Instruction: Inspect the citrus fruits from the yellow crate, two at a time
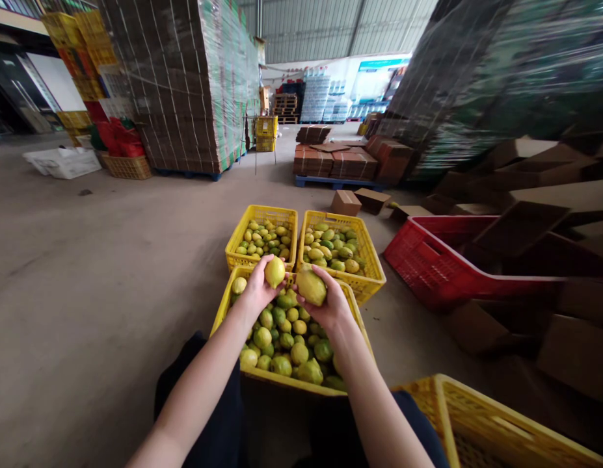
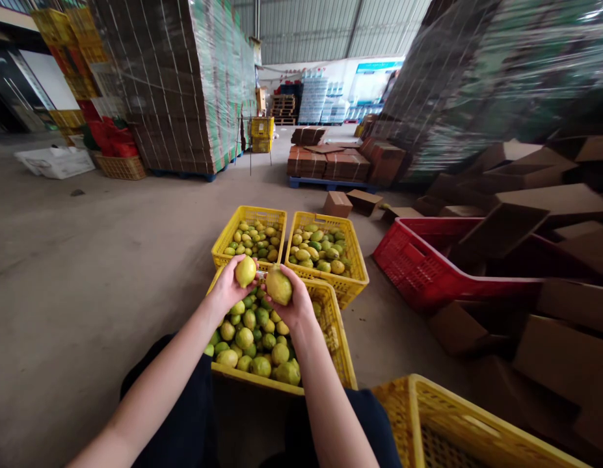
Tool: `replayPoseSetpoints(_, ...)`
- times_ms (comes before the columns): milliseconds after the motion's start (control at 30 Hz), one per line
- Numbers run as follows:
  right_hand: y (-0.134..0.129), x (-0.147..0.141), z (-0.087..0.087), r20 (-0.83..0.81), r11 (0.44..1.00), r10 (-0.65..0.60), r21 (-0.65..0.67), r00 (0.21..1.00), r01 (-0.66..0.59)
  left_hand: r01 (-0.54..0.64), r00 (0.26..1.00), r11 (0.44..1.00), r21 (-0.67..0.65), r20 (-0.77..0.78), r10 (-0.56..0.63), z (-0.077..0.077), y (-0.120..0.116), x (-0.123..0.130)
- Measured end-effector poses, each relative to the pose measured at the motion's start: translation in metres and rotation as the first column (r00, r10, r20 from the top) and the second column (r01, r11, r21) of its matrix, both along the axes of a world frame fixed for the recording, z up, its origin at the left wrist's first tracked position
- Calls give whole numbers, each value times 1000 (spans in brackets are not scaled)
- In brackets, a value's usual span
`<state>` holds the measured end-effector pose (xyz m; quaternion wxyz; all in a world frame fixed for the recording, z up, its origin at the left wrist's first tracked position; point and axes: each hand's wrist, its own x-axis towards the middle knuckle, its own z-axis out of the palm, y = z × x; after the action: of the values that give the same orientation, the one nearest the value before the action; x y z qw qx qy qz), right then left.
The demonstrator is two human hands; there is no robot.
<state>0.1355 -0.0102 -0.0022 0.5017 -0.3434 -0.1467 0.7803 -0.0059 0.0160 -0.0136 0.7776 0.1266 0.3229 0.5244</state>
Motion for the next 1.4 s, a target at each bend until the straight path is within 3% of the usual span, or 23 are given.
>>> replayPoseSetpoints(167,-1,-3,2,69,998,-46,-34,997,49,18,1000,1000,-5,23,-18,1,-2,-3)
replayPoseSetpoints(400,-2,0,2,33,995,-24,-91,999,27,25,999,1000,-13,45,-24,3,-3,-3)
replayPoseSetpoints(767,-3,-2,4,-4,997,50,-64,999,-50,-5,999,999,-53,39,7,-2,-1,2)
replayPoseSetpoints(1400,-3,-2,2,11,999,-3,-35,1000,3,17,1000,998,-64,22,-15,-7,4,3)
